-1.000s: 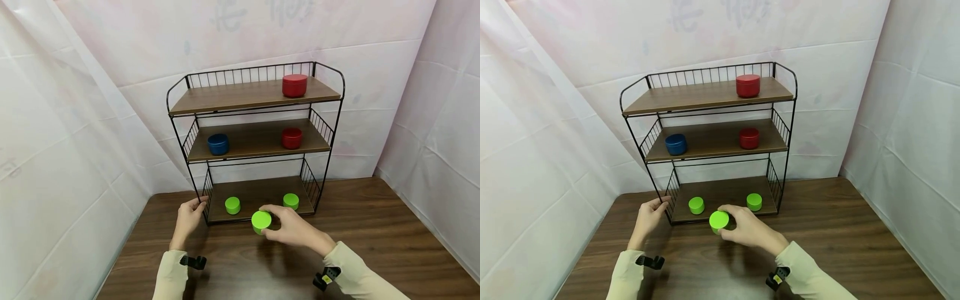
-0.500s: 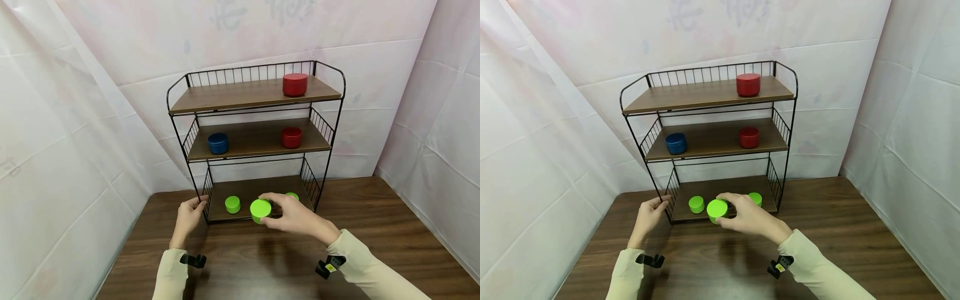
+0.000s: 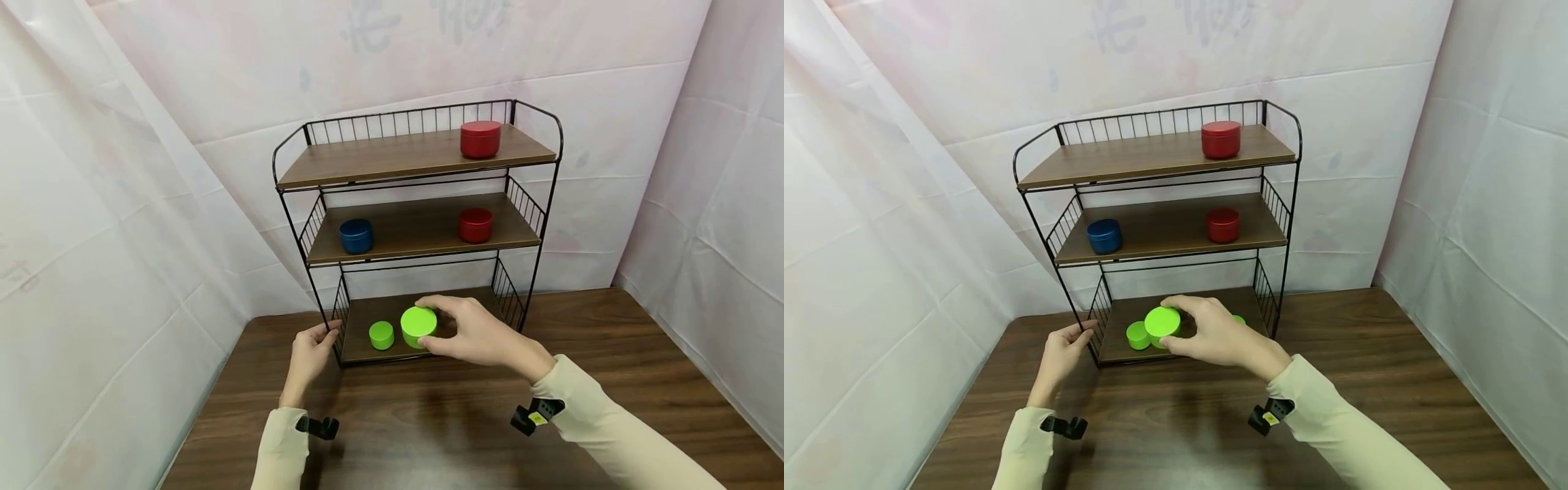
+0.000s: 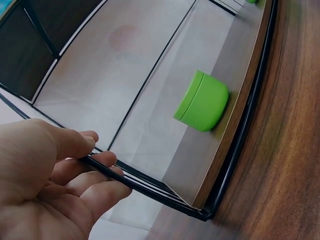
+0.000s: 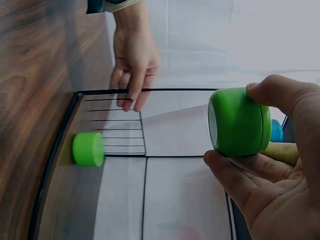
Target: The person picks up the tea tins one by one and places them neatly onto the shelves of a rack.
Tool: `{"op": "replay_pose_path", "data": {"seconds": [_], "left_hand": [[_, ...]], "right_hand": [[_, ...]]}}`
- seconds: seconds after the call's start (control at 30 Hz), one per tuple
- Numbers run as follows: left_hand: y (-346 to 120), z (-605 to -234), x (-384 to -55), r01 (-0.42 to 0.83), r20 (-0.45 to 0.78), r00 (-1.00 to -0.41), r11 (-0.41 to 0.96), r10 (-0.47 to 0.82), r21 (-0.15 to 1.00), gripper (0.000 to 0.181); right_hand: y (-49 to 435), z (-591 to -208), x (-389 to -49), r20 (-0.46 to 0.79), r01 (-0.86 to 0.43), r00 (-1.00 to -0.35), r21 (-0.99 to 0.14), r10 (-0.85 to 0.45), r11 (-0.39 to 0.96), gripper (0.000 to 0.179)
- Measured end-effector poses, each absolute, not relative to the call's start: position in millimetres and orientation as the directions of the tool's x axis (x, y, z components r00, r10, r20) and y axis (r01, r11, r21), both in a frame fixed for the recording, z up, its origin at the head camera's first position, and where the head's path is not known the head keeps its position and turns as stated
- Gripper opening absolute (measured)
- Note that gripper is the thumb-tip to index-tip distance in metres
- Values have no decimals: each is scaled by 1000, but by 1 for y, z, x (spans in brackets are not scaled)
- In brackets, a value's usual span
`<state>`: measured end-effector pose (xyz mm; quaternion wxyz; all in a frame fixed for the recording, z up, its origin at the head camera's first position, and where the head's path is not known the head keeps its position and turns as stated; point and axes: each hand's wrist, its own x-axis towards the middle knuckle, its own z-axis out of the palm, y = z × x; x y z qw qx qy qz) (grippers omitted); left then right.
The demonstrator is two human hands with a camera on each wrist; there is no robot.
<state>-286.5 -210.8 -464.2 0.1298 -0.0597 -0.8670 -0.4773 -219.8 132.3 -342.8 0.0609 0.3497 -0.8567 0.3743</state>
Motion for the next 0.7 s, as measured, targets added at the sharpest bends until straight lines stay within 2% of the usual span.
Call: {"op": "replay_pose_path", "data": {"seconds": [0.7], "left_hand": [[-211,-463,-288,218,261,-965,525,-8,823,27]], "right_hand": [[116,-302,-228,406,-693,-694,-600,-595,399,51]]}}
